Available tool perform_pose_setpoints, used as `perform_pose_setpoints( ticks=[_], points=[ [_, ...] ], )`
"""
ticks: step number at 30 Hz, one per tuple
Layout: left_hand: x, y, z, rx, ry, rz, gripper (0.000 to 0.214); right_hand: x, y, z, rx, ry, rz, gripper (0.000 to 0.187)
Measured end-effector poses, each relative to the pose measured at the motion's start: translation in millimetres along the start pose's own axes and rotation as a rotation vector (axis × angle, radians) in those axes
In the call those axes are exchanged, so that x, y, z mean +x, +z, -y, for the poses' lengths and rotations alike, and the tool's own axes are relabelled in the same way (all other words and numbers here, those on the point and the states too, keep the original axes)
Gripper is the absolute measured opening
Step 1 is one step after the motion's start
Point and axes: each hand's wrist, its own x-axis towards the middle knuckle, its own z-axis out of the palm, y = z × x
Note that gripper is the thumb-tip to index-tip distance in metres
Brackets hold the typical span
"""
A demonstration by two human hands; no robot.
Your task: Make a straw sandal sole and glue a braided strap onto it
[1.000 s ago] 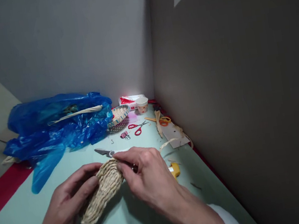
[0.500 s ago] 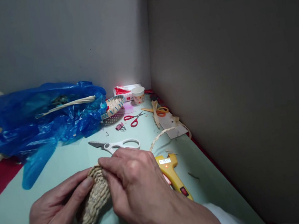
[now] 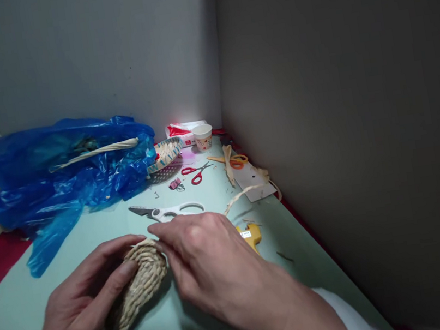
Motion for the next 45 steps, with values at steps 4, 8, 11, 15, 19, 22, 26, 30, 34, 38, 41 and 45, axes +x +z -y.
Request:
perform_pose_setpoints(
  ticks=[4, 8, 11, 15, 19, 22, 26, 30, 34, 38, 41, 45],
  points=[
    [-1.0, -0.3, 0.8, -0.017, -0.035, 0.032, 0.024, -2.7, -9.8, -3.8, -0.062, -0.061, 0.002, 0.018],
    [-2.1, 2.3, -5.6, 0.023, -0.067, -0.04, 0.021, -4.7, -14.6, -0.4, -0.112, -0.087, 0.024, 0.019],
    [-3.1, 5.4, -11.7, 0.057, -0.092, -0.101, 0.019, -4.3, -18.0, 1.1, -0.139, -0.132, 0.066, 0.016],
    [-2.8, 6.6, -13.4, 0.036, -0.113, -0.118, 0.011, -2.1, -22.3, -0.2, -0.158, -0.172, 0.11, 0.019],
    [-0.2, 2.2, -8.2, -0.012, -0.162, -0.047, 0.015, -0.4, -23.3, -2.4, -0.194, -0.192, 0.133, 0.025],
    [2.3, -1.2, -4.2, -0.08, -0.212, 0.026, 0.021, 1.0, -20.0, -4.5, -0.226, -0.208, 0.136, 0.027],
    [6.6, 0.3, -2.6, -0.261, -0.279, -0.04, 0.025, 2.9, -9.9, -6.0, -0.268, -0.253, 0.061, 0.029],
    [12.3, 5.0, -4.7, -0.538, -0.284, -0.121, 0.024, 2.2, 5.0, -3.5, -0.225, -0.29, -0.267, 0.027],
    [16.6, 6.6, -8.1, -0.713, -0.291, -0.167, 0.017, 1.7, 21.0, 2.1, -0.026, -0.018, -0.23, 0.015],
    [15.2, 7.9, -11.1, -0.795, -0.261, -0.176, 0.016, 4.1, 31.3, 9.1, 0.204, 0.221, 0.142, 0.018],
    [11.4, 10.6, -12.6, -0.788, -0.267, -0.187, 0.014, 4.7, 36.4, 11.2, 0.366, 0.231, 0.209, 0.023],
    [7.3, 13.4, -12.3, -0.779, -0.326, -0.17, 0.014, 4.5, 45.0, 6.7, 0.598, 0.328, 0.238, 0.025]
  ],
)
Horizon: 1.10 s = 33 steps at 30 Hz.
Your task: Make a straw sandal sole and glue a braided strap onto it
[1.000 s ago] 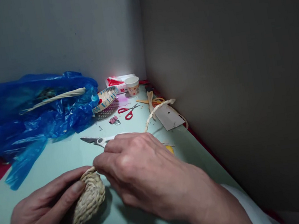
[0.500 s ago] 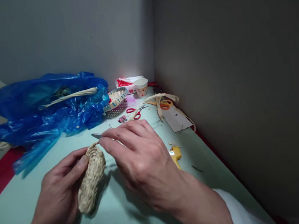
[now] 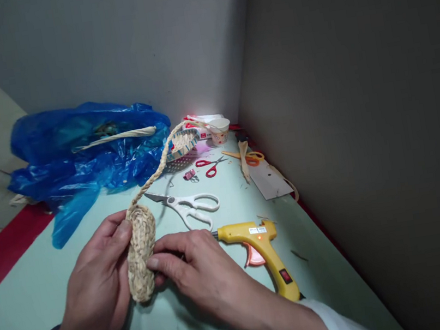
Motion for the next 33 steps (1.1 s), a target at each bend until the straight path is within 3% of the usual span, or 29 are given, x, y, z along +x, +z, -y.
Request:
perform_pose_setpoints(
  ticks=[3, 11, 15, 20, 24, 33],
  points=[
    [-0.3, -0.5, 1.6, 0.026, -0.017, -0.04, 0.016, 3.7, 1.9, -6.9, 0.124, 0.047, 0.009, 0.026],
    [3.3, 0.6, -0.5, -0.036, 0.112, -0.021, 0.013, 1.0, 1.3, -4.7, 0.058, 0.045, 0.019, 0.026],
    [3.7, -0.6, -3.2, -0.066, 0.124, -0.011, 0.011, 0.3, 6.4, -4.9, 0.148, 0.103, 0.087, 0.019],
    [5.0, -4.2, -8.8, -0.058, 0.086, 0.078, 0.016, 3.8, 8.7, -6.6, 0.26, 0.205, 0.06, 0.022],
    [10.2, -8.9, -11.6, 0.058, 0.057, 0.079, 0.025, 7.1, 7.5, -5.1, 0.321, 0.259, 0.046, 0.028],
    [11.5, -8.3, -11.3, 0.026, 0.074, 0.077, 0.024, 7.9, 11.8, -16.2, 0.422, 0.245, 0.005, 0.044]
  ],
)
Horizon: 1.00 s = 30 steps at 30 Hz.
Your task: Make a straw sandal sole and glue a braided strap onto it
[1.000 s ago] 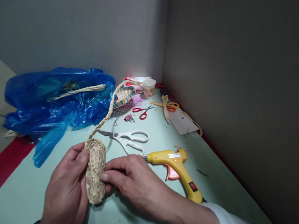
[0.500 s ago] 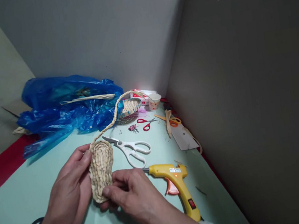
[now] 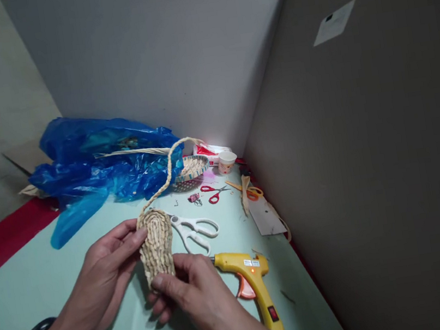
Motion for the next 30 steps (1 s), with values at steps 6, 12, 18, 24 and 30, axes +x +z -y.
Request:
perform_pose_setpoints(
  ticks=[6, 12, 18, 24, 30],
  points=[
    [0.7, -0.6, 2.5, 0.008, 0.009, -0.007, 0.024, 1.6, 1.0, -5.0, 0.036, 0.029, 0.01, 0.052],
    [1.3, -0.6, 1.1, 0.002, 0.01, 0.004, 0.029, -4.3, -6.7, 7.9, -0.114, -0.012, 0.082, 0.049],
    [1.1, -2.1, 2.1, 0.007, 0.001, 0.052, 0.03, -2.3, -21.4, 19.2, -0.14, -0.289, -0.088, 0.032],
    [-0.4, -2.0, 8.6, 0.084, -0.014, 0.084, 0.034, 1.8, -24.4, 15.9, -0.082, -0.282, -0.143, 0.025],
    [1.9, -5.9, 16.8, 0.113, -0.004, 0.101, 0.037, 5.7, -24.5, 9.9, -0.17, -0.238, -0.16, 0.035]
  ],
)
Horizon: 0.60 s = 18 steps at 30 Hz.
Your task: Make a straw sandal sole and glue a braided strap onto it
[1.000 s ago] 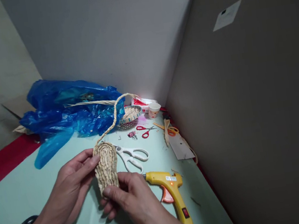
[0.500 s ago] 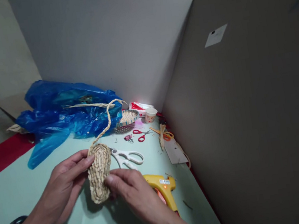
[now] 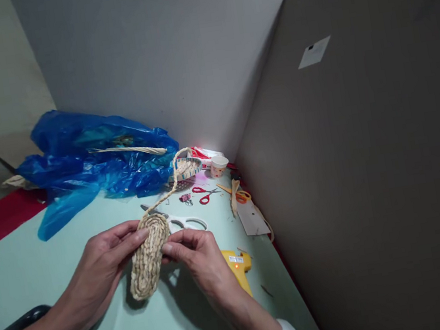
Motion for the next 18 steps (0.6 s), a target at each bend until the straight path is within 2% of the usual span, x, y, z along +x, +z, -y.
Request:
perform_pose_setpoints(
  ticks=[3, 5, 8, 11, 13, 18],
  points=[
    [3.9, -0.4, -1.2, -0.008, 0.015, 0.024, 0.034, 1.9, -8.5, 3.1, -0.162, -0.016, 0.03, 0.043],
    [8.5, -2.4, -4.3, -0.011, 0.039, 0.017, 0.032, -0.9, -22.2, 13.1, -0.331, -0.034, 0.031, 0.041],
    [15.3, -9.5, -12.2, -0.001, 0.091, -0.037, 0.027, -14.1, -50.2, 35.4, -0.647, -0.052, -0.033, 0.026],
    [17.7, -17.7, -22.2, 0.009, 0.127, -0.079, 0.025, -33.7, -72.8, 48.1, -0.884, -0.023, -0.099, 0.026],
    [17.4, -21.1, -27.8, 0.013, 0.135, -0.086, 0.026, -44.8, -79.6, 43.9, -0.975, 0.008, -0.136, 0.023],
    [20.4, -22.9, -32.4, 0.041, 0.118, -0.118, 0.029, -54.4, -80.4, 11.3, -1.113, 0.062, -0.223, 0.013]
  ],
)
